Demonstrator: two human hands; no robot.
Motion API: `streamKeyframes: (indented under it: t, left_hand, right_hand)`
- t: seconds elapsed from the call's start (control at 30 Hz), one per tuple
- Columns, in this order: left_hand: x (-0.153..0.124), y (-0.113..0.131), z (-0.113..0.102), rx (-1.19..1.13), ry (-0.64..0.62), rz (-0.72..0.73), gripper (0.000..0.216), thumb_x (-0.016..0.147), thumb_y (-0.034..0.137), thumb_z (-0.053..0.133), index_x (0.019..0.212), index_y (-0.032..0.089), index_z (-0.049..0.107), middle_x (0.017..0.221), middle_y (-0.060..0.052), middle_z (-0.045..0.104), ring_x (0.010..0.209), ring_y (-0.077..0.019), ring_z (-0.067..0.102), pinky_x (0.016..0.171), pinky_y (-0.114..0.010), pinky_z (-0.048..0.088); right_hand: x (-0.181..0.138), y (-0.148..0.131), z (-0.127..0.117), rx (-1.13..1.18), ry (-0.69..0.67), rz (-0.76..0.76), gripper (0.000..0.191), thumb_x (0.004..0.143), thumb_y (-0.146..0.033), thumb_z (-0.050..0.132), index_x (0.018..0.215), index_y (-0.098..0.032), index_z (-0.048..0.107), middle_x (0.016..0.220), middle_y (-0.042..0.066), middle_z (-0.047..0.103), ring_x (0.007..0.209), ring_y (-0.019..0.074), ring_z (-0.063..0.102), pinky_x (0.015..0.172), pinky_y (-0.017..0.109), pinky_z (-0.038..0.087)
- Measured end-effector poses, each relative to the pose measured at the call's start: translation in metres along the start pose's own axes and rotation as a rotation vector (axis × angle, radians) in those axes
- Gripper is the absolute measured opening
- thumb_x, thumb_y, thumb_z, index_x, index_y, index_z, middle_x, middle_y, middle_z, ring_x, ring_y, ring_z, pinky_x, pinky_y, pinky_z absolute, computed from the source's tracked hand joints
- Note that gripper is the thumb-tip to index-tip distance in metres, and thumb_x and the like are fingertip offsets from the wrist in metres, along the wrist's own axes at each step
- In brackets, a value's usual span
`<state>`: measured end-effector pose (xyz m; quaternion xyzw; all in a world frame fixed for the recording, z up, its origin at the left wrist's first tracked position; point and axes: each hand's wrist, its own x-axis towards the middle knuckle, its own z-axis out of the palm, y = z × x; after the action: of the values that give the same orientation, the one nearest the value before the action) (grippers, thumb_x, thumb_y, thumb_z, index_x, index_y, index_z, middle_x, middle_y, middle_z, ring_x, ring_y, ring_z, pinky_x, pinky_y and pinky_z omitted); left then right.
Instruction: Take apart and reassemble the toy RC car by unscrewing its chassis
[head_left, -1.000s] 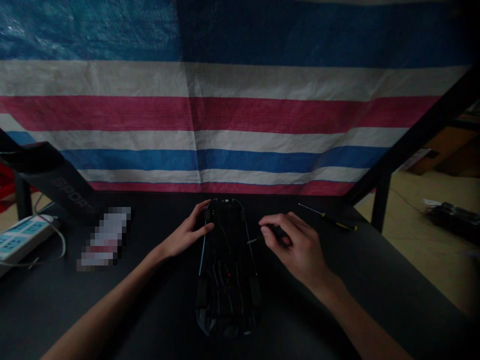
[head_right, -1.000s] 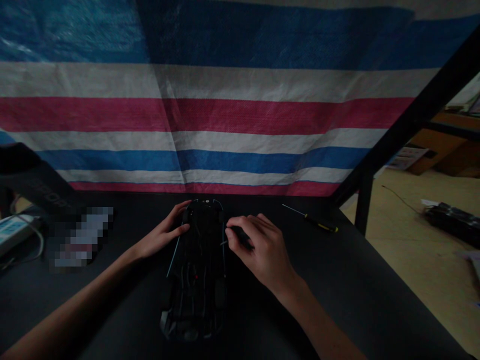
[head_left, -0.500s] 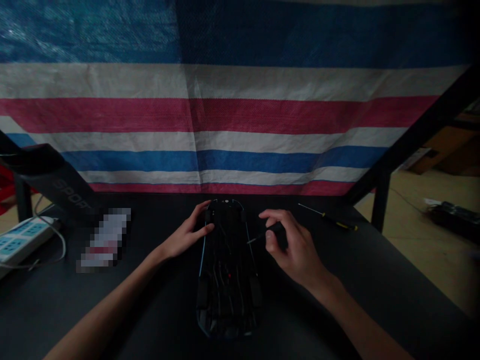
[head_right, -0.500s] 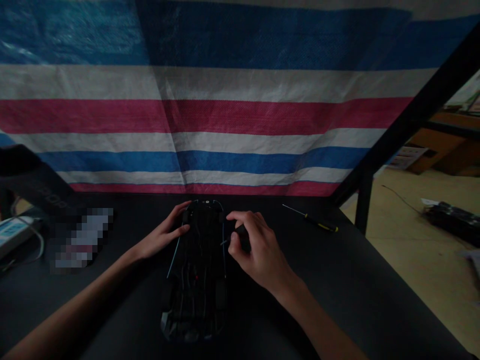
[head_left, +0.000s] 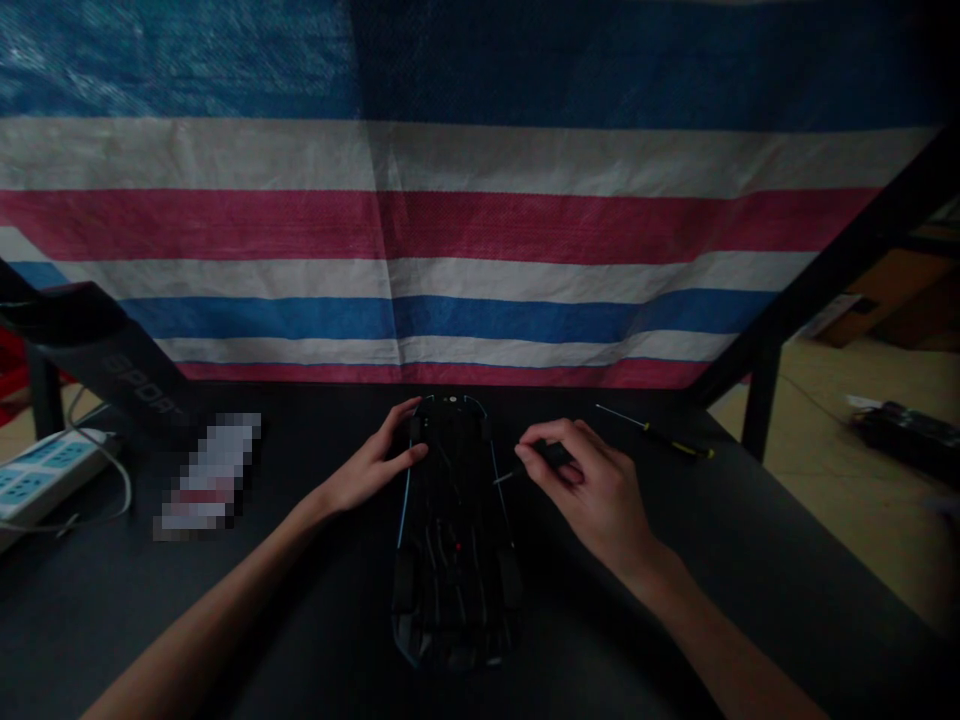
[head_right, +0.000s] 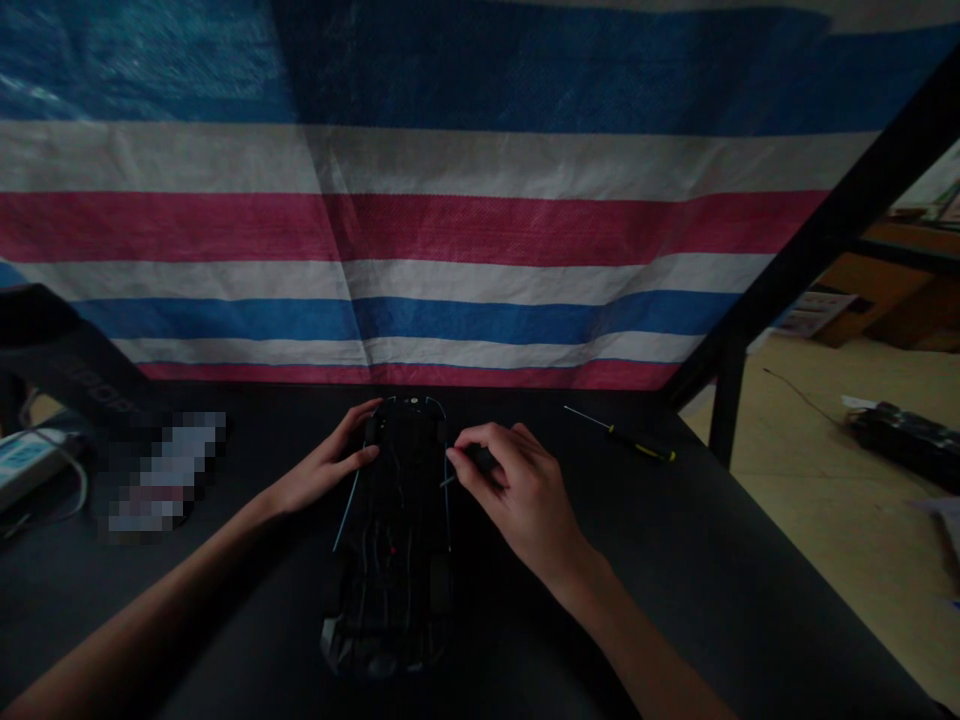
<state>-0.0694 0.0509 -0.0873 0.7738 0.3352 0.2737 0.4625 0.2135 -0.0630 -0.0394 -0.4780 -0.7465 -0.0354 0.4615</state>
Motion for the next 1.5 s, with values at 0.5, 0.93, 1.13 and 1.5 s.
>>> streamKeyframes:
  t: [0.5,0.93,1.13,1.5]
  left_hand:
    - [-0.001,0.001,-0.001,-0.008,-0.002,-0.001,0.072,0.104,0.049,0.058,0.164,0.032,0.024,0.171,-0.008,0.037,0.160,-0.0324,0.030,0.133,-0.055,0.021]
    - [0.000,0.000,-0.001,-0.012,-0.010,0.009,0.071,0.104,0.049,0.058,0.164,0.032,0.025,0.170,-0.009,0.039,0.159,-0.0320,0.032,0.133,-0.057,0.021]
    - [0.000,0.000,-0.001,-0.004,0.003,0.008,0.071,0.103,0.049,0.059,0.164,0.033,0.026,0.171,-0.008,0.038,0.159,-0.0323,0.033,0.133,-0.056,0.022]
    - [0.000,0.001,-0.001,0.000,-0.011,-0.010,0.071,0.104,0.050,0.058,0.164,0.032,0.024,0.172,-0.008,0.037,0.160,-0.0317,0.030,0.133,-0.055,0.020]
  right_hand:
    - [-0.002,0.003,0.006,-0.032,0.025,-0.117,0.022,0.101,-0.020,0.065,0.121,-0.025,0.057,0.108,0.004,0.074,0.083,0.0184,0.066,0.084,0.038,0.053]
    - [0.000,0.000,0.002,-0.046,0.007,-0.098,0.024,0.099,-0.019,0.063,0.122,-0.025,0.061,0.101,0.002,0.073,0.075,0.0179,0.063,0.080,0.037,0.049]
    - [0.001,-0.002,-0.001,-0.043,-0.015,-0.109,0.026,0.102,-0.017,0.054,0.127,-0.023,0.061,0.111,0.005,0.075,0.095,0.0214,0.066,0.094,0.040,0.047]
    - [0.002,-0.001,0.000,-0.033,0.017,-0.034,0.014,0.100,-0.019,0.062,0.112,-0.025,0.064,0.096,-0.001,0.076,0.066,0.0142,0.062,0.081,0.034,0.049]
